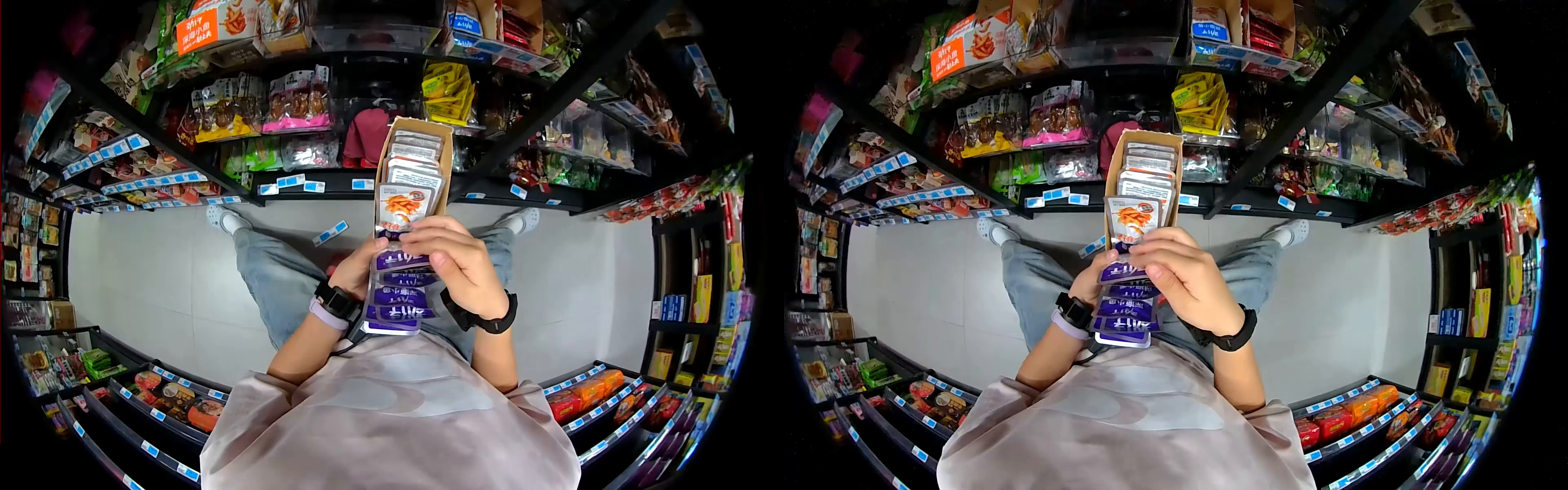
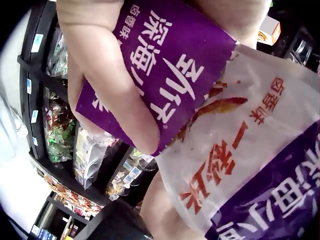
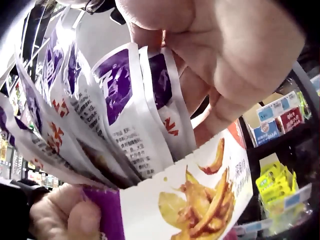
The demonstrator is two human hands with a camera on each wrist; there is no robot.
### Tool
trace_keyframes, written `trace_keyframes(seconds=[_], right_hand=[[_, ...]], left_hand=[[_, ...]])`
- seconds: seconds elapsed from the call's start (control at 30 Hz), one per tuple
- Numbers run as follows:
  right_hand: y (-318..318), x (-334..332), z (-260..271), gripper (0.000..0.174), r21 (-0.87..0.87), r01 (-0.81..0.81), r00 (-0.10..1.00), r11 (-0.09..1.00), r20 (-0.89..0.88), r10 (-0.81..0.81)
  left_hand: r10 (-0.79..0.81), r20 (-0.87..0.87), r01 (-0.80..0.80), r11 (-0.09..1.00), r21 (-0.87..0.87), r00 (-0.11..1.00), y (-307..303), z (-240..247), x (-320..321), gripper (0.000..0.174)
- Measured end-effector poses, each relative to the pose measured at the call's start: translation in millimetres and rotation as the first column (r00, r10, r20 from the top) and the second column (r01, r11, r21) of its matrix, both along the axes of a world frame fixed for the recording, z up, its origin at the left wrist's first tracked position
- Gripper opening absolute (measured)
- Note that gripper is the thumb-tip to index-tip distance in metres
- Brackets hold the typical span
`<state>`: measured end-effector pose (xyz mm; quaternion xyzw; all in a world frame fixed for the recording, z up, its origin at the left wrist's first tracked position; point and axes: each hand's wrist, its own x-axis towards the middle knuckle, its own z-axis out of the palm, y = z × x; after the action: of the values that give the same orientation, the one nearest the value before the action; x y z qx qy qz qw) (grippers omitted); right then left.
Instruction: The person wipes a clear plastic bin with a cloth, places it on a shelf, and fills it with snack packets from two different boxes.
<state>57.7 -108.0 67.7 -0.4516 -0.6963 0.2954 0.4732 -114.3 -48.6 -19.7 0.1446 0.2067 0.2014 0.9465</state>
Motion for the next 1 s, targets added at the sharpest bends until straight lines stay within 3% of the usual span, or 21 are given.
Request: trace_keyframes(seconds=[0.13,0.2,0.27,0.33,0.43,0.6,0.67,0.8,0.87,0.93,1.0], right_hand=[[-1.7,5.2,7.4,0.022,-0.004,0.045,0.998,0.999,-0.053,-0.045],[6.5,7.2,14.2,0.018,0.094,0.159,0.986,0.983,0.032,-0.162],[17.8,4.9,24.5,0.021,0.112,0.185,0.97,0.976,0.14,-0.2],[31.2,3.1,26.2,0.027,0.122,0.111,0.951,0.986,0.274,-0.141],[43.6,-7.9,23.5,0.028,0.062,0.061,0.951,0.996,0.3,-0.077],[50.8,-12.1,8.3,0.02,-0.047,0.048,0.907,0.998,0.42,-0.024],[51.9,-10.8,9.2,0.014,0.01,0.02,0.918,1.0,0.395,-0.023],[42.0,0.9,19.3,0.01,0.023,0.14,0.978,0.99,0.154,-0.142],[35.7,5.4,19.3,0.011,-0.053,0.252,0.947,0.966,-0.194,-0.258],[30.9,16.8,12.3,0.016,-0.222,0.327,0.783,0.919,-0.481,-0.395],[28.5,23.0,-10.7,0.024,-0.337,0.303,0.446,0.891,-0.776,-0.446]], left_hand=[[-0.008,0.057,0.0,0.99,0.141,0.998,2.2,16.7,-2.9,0.061],[0.032,0.091,-0.037,0.998,0.057,0.995,1.5,7.3,-6.0,0.061],[0.117,0.048,-0.123,0.983,0.134,0.992,3.3,-4.1,-7.8,0.059],[0.145,0.055,-0.15,0.984,0.1,0.988,5.2,-12.3,-10.1,0.056],[0.138,0.023,-0.139,0.988,0.068,0.99,5.0,-16.1,-12.8,0.062],[0.146,0.036,-0.148,0.987,0.061,0.989,2.3,-19.2,-10.4,0.071],[0.129,0.067,-0.132,0.991,0.039,0.989,2.8,-21.3,-9.1,0.071],[0.109,0.049,-0.11,0.994,0.023,0.993,7.0,-19.3,-12.4,0.067],[0.118,0.046,-0.12,0.992,0.036,0.992,8.6,-13.3,-14.3,0.065],[0.168,0.018,-0.169,0.981,0.094,0.986,10.6,-12.2,-14.1,0.062],[0.153,-0.017,-0.151,0.984,0.09,0.988,12.4,-20.4,-15.1,0.059]])
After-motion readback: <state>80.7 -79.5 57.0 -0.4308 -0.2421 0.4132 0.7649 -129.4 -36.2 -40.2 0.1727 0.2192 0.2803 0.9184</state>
